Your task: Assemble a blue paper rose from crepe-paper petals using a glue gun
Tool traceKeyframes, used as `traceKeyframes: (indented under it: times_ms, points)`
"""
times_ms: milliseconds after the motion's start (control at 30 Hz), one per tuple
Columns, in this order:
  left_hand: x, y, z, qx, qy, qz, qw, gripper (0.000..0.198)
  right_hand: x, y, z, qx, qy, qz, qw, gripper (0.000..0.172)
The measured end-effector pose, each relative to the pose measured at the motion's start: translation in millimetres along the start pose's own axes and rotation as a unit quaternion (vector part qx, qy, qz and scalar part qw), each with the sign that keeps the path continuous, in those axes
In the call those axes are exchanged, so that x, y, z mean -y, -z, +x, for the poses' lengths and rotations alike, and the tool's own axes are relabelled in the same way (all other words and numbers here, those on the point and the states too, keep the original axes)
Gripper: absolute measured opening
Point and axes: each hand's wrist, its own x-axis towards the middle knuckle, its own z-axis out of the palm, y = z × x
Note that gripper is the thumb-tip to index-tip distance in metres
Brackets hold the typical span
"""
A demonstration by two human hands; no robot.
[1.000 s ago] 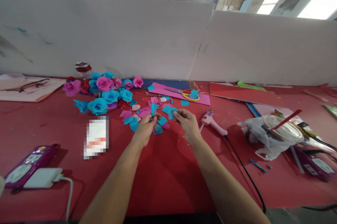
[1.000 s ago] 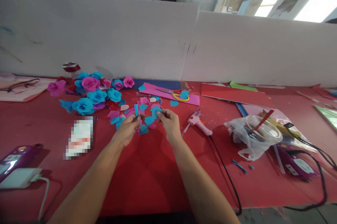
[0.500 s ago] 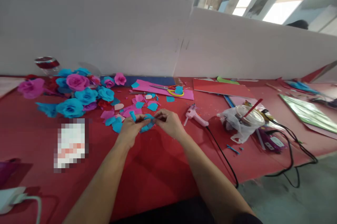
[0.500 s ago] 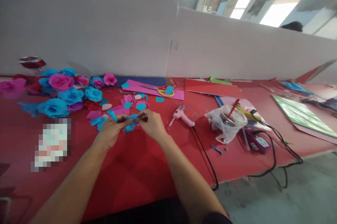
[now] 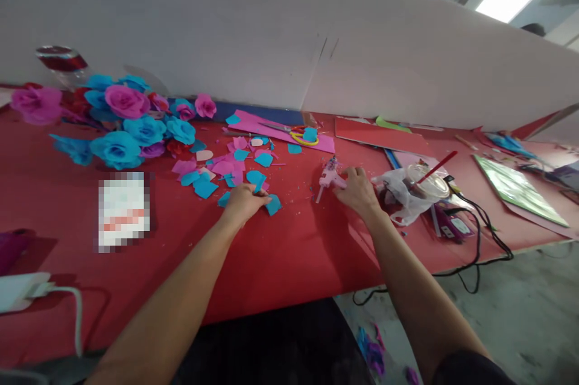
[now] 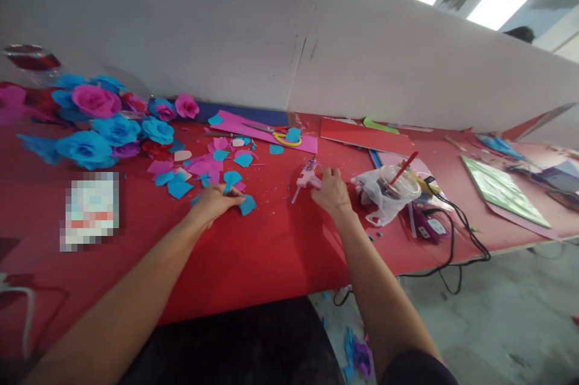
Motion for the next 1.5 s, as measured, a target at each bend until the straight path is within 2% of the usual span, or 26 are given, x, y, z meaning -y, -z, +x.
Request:
traceKeyframes:
  times_ms: [33,100,167,233,367,533,733,1000,1267,1500]
  points:
    - [1.7,-0.7,0.8,-0.005,-0.001,0.008,1.000,0.011,4.9,5.2,-5.3,-0.007,0.003,0.023,1.000,0.040]
    - [3.0,-1.3,1.6,-0.018,0.000,0.027,0.999,0.011,15.8,17.0,-20.4,-0.001,0.002,0.136,0.991,0.031]
    - [1.8,-1.0,1.3,-0.029,0.002,0.047,0.998,0.010,27.4,26.9,-39.8,0.063,-0.022,0.283,0.957,0.025]
    - [-0.4,-0.1,0.6,-0.029,0.001,0.061,0.998,0.011,38.1,31.5,-59.5,0.145,-0.047,0.372,0.916,0.025]
    - [-4.8,1.3,-0.7,-0.024,0.009,0.079,0.997,0.013,51.3,24.7,-86.8,0.225,-0.040,0.414,0.881,0.033]
    - [-7.0,1.7,0.0,-0.023,0.006,0.104,0.994,0.012,59.2,11.6,-96.2,0.283,-0.038,0.440,0.851,0.038]
    - [-4.9,1.5,2.0,-0.022,-0.012,0.133,0.991,0.010,65.6,5.5,-96.3,0.291,-0.035,0.433,0.853,0.038]
    - [-6.8,4.0,1.0,0.001,0.008,0.112,0.994,0.014,69.8,5.3,-94.0,0.292,-0.044,0.440,0.848,0.039]
    - [-7.4,5.1,1.7,0.015,0.009,0.131,0.991,0.012,65.5,4.3,-91.8,0.292,-0.035,0.395,0.870,0.041]
    - [-12.8,6.6,-0.8,0.040,0.010,0.175,0.984,0.010,65.9,8.1,-89.4,0.322,-0.036,0.362,0.874,0.043]
